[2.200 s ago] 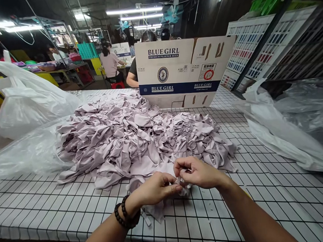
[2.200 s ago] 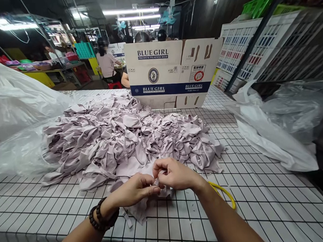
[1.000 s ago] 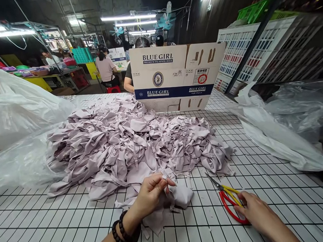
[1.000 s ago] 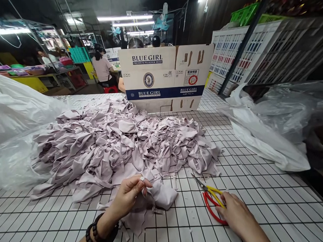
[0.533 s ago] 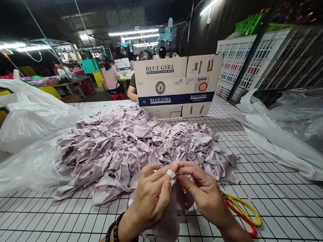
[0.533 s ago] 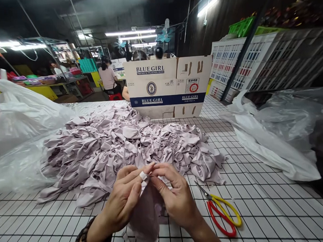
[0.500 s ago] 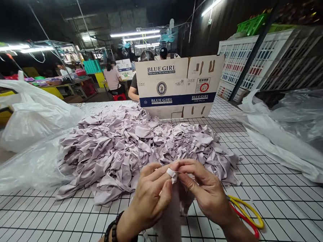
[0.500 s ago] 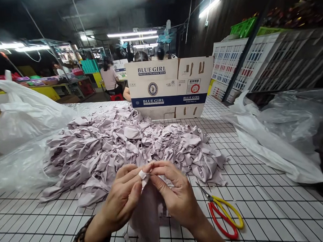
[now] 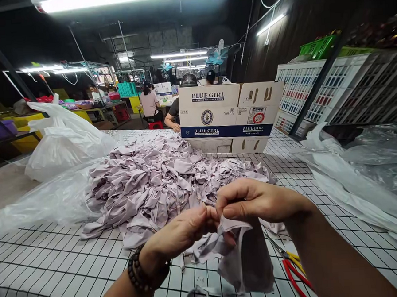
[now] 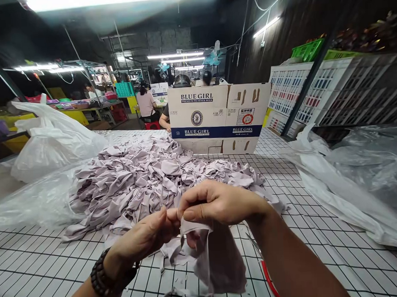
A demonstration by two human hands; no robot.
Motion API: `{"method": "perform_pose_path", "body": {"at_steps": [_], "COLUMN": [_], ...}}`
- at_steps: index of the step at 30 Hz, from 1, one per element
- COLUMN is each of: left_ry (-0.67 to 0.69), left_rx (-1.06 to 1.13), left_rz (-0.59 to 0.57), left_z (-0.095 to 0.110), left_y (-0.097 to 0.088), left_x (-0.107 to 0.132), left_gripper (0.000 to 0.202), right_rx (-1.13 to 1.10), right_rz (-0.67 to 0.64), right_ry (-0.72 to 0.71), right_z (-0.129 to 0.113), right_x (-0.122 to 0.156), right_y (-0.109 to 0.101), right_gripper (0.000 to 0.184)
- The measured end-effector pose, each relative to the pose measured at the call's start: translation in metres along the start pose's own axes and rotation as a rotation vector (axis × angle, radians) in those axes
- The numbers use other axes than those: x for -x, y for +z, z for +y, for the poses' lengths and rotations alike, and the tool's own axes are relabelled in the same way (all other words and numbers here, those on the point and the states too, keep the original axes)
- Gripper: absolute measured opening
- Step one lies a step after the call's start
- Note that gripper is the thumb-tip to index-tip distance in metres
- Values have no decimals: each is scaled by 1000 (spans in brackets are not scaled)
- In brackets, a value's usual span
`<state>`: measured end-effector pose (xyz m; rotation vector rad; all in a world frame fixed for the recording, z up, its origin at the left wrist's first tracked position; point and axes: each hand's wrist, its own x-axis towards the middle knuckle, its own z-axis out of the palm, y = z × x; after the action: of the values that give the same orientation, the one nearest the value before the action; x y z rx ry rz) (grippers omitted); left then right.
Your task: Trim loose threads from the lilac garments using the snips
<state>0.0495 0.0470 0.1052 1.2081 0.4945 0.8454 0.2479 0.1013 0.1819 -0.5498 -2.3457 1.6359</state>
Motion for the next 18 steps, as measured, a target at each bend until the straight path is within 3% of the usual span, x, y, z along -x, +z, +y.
{"method": "perform_pose_path", "body": {"at_steps": [4, 7, 10, 12, 16, 18], "left_ry": [-45, -91, -101, -105, -148, -162], "left_rx": [15, 54, 58, 89, 161, 140], "left_rz": [-146, -125, 1, 107, 202, 198], "left_z": [-10, -20, -29, -35, -41, -43], "left_y": [-1, 0, 0, 1, 4, 5], "left_x": [-9, -10, -7, -5, -3, -3], "left_gripper": [53, 49, 39, 38, 41, 42], "right_rx": [-29, -10, 172, 282, 343, 340], "right_rz": [-146, -148, 159, 402, 509, 623], "right_ry": [43, 14, -56, -83, 19, 64], "right_z": [5, 13, 26, 39, 75, 94], "right_x": [-16, -22, -11, 3, 22, 18], "right_y": [-4, -2, 7, 22, 72, 95], "right_gripper": [25, 23, 7, 26, 47, 45]}}
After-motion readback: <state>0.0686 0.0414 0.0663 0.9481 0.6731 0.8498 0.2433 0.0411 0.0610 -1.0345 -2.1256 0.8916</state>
